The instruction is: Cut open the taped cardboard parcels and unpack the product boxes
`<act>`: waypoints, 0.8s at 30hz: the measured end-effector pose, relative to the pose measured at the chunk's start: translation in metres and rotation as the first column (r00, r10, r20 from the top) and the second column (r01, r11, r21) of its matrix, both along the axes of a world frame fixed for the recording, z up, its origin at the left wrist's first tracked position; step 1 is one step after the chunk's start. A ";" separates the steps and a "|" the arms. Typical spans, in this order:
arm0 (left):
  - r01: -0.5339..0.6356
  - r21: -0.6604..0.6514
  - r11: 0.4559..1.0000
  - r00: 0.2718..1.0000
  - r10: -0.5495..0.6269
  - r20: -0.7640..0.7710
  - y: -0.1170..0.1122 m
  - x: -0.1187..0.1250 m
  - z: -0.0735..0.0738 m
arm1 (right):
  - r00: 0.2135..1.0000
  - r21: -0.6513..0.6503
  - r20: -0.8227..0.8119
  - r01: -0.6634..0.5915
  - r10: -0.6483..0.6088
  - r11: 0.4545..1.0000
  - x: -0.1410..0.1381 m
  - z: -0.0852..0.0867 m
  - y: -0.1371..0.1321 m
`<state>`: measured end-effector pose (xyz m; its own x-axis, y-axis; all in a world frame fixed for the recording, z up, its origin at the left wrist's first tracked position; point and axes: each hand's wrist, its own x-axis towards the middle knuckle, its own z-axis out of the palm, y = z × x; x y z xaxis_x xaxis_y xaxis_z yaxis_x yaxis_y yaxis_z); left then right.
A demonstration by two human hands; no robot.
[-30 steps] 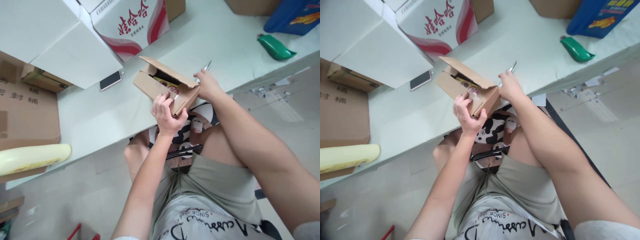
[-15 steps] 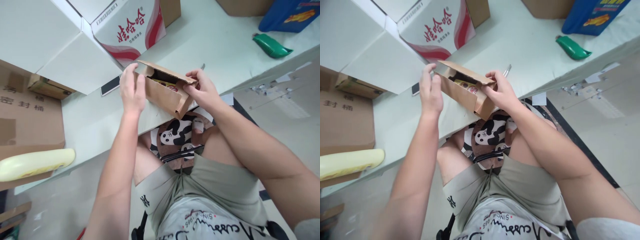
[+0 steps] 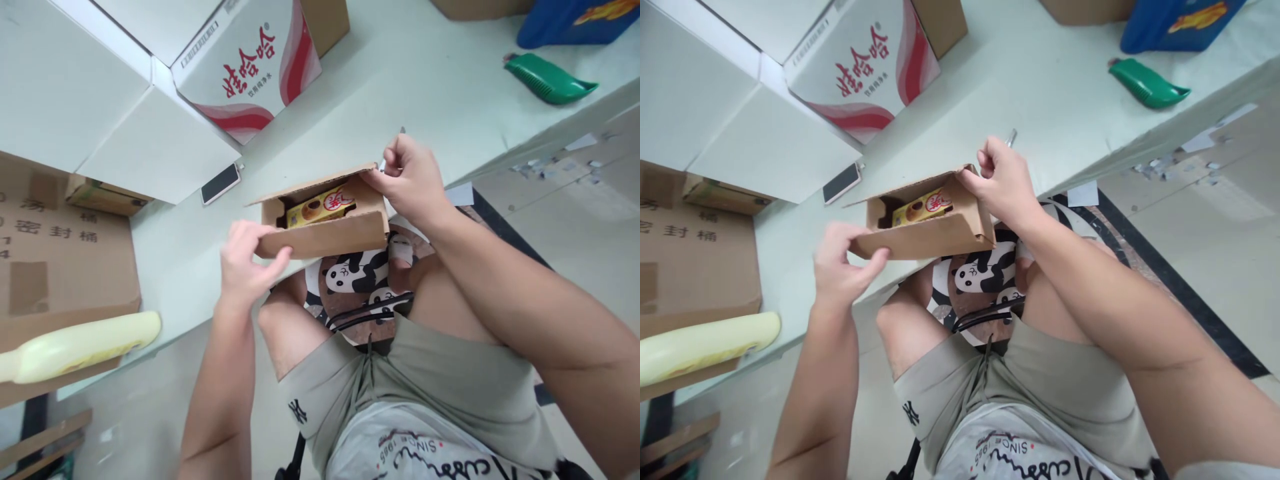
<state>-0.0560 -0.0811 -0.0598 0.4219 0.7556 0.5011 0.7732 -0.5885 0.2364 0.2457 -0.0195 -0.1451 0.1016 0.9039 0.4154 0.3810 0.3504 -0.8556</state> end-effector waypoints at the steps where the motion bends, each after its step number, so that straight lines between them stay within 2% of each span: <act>1: 0.013 0.001 1.000 0.999 -0.013 -0.035 -0.009 0.001 0.001 | 1.000 0.031 -0.007 0.005 -0.005 0.999 -0.001 0.004 -0.005; 5: 0.022 0.092 0.996 0.994 -0.012 -0.112 -0.034 0.007 0.001 | 1.000 0.178 0.003 -0.018 0.017 0.984 -0.009 0.025 -0.029; 7: 0.028 0.160 0.987 0.992 -0.008 -0.125 -0.041 0.010 -0.001 | 0.992 0.247 0.063 -0.121 0.109 0.961 -0.011 0.033 -0.036; 11: 0.043 0.209 0.977 0.993 -0.019 -0.116 -0.049 0.014 -0.001 | 0.919 0.262 0.255 -0.364 0.300 0.894 -0.010 0.034 -0.040; 14: 0.098 0.154 0.983 0.989 -0.079 -0.123 -0.052 0.016 0.011 | 0.890 0.237 0.307 -0.415 0.338 0.878 -0.008 0.030 -0.039; 17: 0.156 0.023 0.987 0.982 -0.152 -0.114 -0.042 0.023 0.036 | 0.893 0.274 0.300 -0.418 0.336 0.866 -0.010 0.027 -0.040; 19: 0.121 -0.169 0.978 0.985 -0.139 -0.100 -0.026 0.035 0.056 | 0.904 0.303 0.286 -0.399 0.317 0.865 -0.013 0.026 -0.040; 20: 0.079 -0.295 0.952 0.987 -0.117 -0.114 -0.015 0.043 0.065 | 0.912 0.313 0.276 -0.384 0.304 0.868 -0.014 0.026 -0.040; 22: -0.008 -0.529 0.849 0.971 -0.120 -0.207 0.007 0.061 0.079 | 0.926 0.326 0.256 -0.354 0.279 0.876 -0.017 0.024 -0.040; 24: -0.126 -0.645 0.754 0.918 -0.159 -0.364 0.025 0.081 0.087 | 0.937 0.349 0.237 -0.328 0.256 0.878 -0.017 0.023 -0.038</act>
